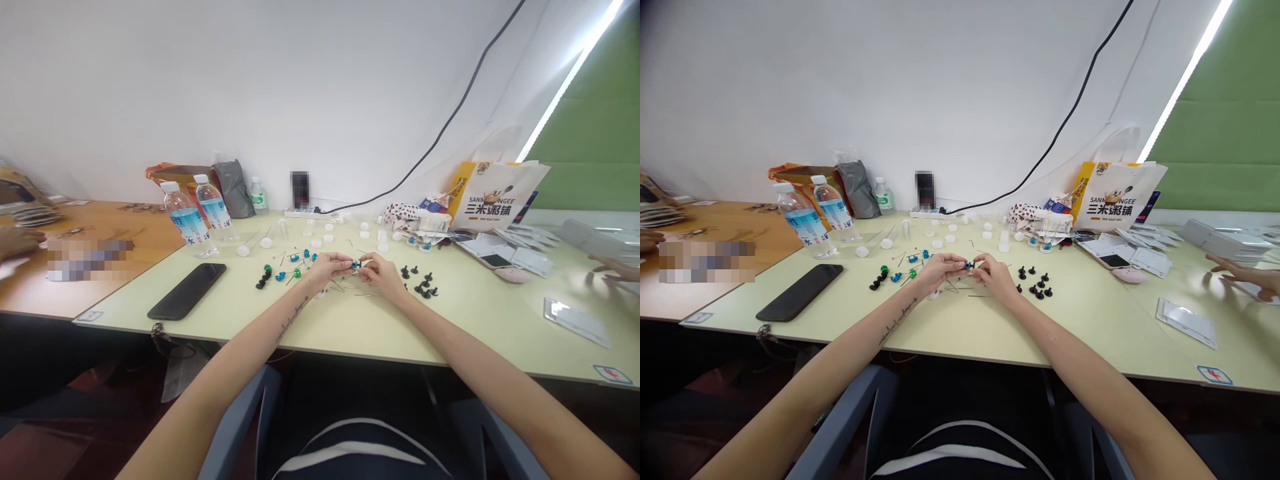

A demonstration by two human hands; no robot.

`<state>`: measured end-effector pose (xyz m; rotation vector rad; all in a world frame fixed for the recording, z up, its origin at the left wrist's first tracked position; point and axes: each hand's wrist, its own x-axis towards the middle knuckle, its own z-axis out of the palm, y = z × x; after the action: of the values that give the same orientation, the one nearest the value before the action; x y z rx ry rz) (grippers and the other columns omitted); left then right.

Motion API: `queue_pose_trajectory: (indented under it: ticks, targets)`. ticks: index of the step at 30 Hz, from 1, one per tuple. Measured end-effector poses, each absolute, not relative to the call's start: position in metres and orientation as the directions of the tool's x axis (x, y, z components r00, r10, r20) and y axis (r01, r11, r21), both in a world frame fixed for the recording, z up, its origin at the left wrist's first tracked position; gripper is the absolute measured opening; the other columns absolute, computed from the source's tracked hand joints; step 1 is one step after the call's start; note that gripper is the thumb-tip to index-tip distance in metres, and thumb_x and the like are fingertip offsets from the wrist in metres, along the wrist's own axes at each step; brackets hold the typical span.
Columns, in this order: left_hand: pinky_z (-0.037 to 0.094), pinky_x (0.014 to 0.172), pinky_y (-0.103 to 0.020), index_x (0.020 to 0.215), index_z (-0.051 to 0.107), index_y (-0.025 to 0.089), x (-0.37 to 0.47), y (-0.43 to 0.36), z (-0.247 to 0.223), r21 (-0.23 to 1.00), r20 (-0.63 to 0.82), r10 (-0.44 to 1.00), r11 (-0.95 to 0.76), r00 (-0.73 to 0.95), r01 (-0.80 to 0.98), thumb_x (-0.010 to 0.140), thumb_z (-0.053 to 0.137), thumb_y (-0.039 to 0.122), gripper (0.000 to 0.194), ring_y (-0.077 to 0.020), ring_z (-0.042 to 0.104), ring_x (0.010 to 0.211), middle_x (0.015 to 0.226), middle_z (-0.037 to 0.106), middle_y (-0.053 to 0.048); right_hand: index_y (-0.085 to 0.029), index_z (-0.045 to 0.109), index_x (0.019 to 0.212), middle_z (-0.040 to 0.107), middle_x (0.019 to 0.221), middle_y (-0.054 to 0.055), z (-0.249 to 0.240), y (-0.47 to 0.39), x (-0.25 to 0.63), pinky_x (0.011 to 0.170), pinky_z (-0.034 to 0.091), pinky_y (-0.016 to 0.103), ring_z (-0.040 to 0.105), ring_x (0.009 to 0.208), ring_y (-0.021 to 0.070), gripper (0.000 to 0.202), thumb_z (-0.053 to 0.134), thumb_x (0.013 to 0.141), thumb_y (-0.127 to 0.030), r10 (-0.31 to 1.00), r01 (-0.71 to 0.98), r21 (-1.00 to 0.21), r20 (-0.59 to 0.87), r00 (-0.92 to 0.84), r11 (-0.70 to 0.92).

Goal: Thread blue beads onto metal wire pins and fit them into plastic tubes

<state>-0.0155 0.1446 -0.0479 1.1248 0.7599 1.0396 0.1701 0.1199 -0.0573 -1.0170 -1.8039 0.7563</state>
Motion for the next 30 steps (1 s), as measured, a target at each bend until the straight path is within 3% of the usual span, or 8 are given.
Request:
queue_pose_trajectory:
  ticks: [30]
  targets:
    - [0.046, 0.091, -0.033, 0.078, 0.064, 0.008, -0.0150, 0.1423, -0.0457, 0.959, 0.035, 0.934, 0.068, 0.355, -0.274, 0.061, 0.076, 0.016, 0.023, -0.0153, 0.066, 0.076, 0.076, 0.068, -0.006, -0.021, 0.054, 0.094, 0.066, 0.068, 0.000, -0.0598, 0.1216, 0.1705, 0.057, 0.052, 0.028, 0.062, 0.056, 0.0148, 0.020, 0.053, 0.080, -0.036, 0.876, 0.329, -0.814, 0.415, -0.247, 0.479]
